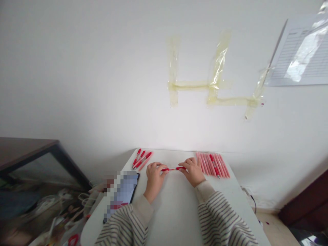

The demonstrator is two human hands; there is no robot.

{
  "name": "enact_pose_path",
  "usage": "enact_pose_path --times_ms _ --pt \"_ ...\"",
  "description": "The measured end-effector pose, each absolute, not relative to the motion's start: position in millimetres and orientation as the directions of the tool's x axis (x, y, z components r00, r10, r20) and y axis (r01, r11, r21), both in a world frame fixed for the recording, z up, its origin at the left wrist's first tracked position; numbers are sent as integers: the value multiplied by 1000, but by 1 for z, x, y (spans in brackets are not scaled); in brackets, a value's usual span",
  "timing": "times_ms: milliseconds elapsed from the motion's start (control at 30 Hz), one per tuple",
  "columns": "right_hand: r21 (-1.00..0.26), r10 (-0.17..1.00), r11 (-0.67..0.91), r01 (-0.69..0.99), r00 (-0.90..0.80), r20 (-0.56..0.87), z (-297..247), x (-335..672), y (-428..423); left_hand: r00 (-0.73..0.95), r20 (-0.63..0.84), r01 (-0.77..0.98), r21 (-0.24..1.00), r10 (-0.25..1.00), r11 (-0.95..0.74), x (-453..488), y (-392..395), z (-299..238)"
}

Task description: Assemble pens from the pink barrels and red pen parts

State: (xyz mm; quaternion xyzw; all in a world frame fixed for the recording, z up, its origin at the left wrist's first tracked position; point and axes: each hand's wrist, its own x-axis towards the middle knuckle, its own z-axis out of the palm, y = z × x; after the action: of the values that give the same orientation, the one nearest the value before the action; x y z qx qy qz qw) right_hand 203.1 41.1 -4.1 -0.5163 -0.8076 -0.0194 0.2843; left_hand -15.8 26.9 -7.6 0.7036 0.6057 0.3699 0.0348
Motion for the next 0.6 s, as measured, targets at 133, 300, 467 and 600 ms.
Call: enact_pose_path --times_ms 133,300,467,600 --pt "-304 831 470 829 -299 470 -1 203 39 -25 482 836 491 876 -246 -17 27 -10" --pt "-294 814 495 818 -317 487 0 204 40 -17 482 831 494 876 -256 -17 27 -10" --pt "-266 800 495 827 -314 512 -2 204 41 -6 489 822 500 872 -274 -17 27 -9" --pt "-240 793 487 840 -310 525 -5 203 43 6 484 820 499 875 -282 -17 26 -7"
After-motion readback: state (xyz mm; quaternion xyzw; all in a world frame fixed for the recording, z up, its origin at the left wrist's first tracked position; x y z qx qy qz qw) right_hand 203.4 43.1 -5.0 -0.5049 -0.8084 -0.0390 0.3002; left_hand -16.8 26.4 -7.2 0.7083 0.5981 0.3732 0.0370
